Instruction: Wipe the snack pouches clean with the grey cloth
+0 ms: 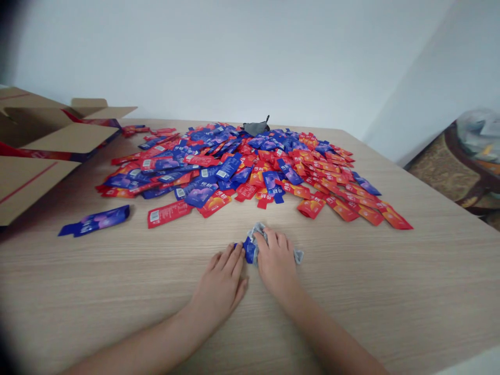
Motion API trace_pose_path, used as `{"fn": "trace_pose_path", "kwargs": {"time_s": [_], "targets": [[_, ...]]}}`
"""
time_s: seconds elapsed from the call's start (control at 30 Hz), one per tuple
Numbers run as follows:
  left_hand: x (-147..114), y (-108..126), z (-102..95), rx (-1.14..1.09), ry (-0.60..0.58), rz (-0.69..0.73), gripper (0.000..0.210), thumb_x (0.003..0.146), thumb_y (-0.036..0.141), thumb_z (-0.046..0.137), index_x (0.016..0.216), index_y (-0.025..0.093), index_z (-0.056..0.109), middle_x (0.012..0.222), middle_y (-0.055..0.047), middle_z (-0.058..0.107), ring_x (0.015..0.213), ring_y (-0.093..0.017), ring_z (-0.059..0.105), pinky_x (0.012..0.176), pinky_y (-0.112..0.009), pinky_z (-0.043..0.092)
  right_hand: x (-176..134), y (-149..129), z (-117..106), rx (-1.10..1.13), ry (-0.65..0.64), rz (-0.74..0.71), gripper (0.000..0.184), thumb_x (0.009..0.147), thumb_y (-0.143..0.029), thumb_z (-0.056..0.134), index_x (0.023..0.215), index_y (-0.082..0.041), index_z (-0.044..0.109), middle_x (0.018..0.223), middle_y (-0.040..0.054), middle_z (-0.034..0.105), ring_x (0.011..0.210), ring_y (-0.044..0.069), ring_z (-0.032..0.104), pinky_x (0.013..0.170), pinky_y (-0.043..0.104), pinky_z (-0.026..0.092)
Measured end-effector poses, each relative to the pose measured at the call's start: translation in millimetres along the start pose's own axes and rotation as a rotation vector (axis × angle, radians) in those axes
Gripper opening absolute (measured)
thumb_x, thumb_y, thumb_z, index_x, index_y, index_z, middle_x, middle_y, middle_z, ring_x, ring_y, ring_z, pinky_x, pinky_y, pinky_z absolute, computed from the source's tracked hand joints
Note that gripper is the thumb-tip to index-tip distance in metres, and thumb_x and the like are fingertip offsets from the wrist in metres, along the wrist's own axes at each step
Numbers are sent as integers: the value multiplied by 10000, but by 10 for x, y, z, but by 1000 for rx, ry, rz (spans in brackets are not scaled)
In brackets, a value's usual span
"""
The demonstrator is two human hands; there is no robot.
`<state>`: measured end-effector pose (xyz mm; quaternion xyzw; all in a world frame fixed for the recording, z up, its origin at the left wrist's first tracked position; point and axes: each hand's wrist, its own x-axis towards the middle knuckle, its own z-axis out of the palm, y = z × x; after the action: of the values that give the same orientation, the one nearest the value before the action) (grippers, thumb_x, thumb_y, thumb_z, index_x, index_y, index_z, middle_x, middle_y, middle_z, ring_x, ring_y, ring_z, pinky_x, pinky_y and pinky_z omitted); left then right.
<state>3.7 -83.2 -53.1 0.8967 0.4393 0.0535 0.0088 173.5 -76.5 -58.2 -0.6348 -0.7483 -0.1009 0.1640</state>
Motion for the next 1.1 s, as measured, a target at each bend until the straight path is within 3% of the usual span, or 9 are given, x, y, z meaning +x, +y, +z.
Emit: {"fn": "trace_pose_path", "kwargs": {"time_s": [0.2, 0.33, 0.47, 0.57, 0.67, 0.77, 0.97, 1.1], "targets": [[15, 1, -11, 16, -17, 21, 511, 953, 328, 416, 1396, 94, 519, 1480, -132, 477, 1368, -317, 439, 1067, -473, 419, -159, 340, 29, -101, -9, 136, 437, 856, -111, 467, 1274, -186, 571, 1273, 162, 573, 1012, 323, 528, 812, 467, 444], [23, 22, -18, -6, -38, 6, 547, 952, 358, 421, 1407, 63, 496, 1500, -159, 443, 1391, -329, 404, 1085, -482, 401, -103, 488, -84, -44, -6, 183, 414, 880, -122, 428, 1268, -168, 564, 1245, 163, 557, 1004, 306, 533, 820, 456, 451], [39, 53, -39, -18, -37, -10, 594, 935, 380, 451, 1408, 22, 483, 1511, -208, 407, 1399, -353, 383, 1107, -482, 376, 103, 227, -187, 160, 87, 113, 422, 906, -107, 367, 1293, -134, 534, 1243, 164, 529, 1085, 264, 506, 918, 410, 425], [51, 63, -68, -7, -56, -2, 549, 929, 374, 470, 1336, 18, 564, 1473, -223, 457, 1390, -368, 392, 1113, -483, 366, 215, -97, -111, 206, -27, -41, 410, 933, -148, 386, 1301, -204, 557, 1279, 128, 539, 1105, 256, 492, 916, 395, 403], [60, 57, -79, 8, -71, -4, 511, 943, 349, 455, 1306, 15, 591, 1443, -224, 494, 1384, -349, 410, 1112, -468, 369, 226, -216, 0, 111, -140, -118, 396, 945, -210, 432, 1313, -251, 572, 1336, 113, 539, 1093, 273, 484, 878, 405, 381], [62, 46, -63, 19, -55, -5, 522, 951, 304, 435, 1395, 38, 504, 1498, -189, 430, 1389, -317, 412, 1094, -462, 395, 148, -34, 36, -1, -145, -67, 448, 931, -186, 429, 1365, -215, 536, 1373, 139, 516, 1098, 285, 475, 885, 416, 364], [59, 42, -12, 53, -41, 5, 505, 943, 271, 438, 1392, 53, 513, 1509, -165, 409, 1378, -323, 427, 1068, -471, 419, -11, 645, 0, -66, -141, 153, 498, 896, -134, 399, 1380, -160, 518, 1347, 151, 513, 1081, 298, 484, 905, 431, 390], [66, 48, 4, 49, -27, -6, 505, 945, 285, 447, 1388, 54, 517, 1505, -166, 412, 1381, -323, 423, 1070, -472, 419, 98, 699, -79, 4, -68, 166, 478, 913, -141, 362, 1363, -123, 521, 1307, 174, 519, 1077, 293, 488, 920, 435, 399]]}}
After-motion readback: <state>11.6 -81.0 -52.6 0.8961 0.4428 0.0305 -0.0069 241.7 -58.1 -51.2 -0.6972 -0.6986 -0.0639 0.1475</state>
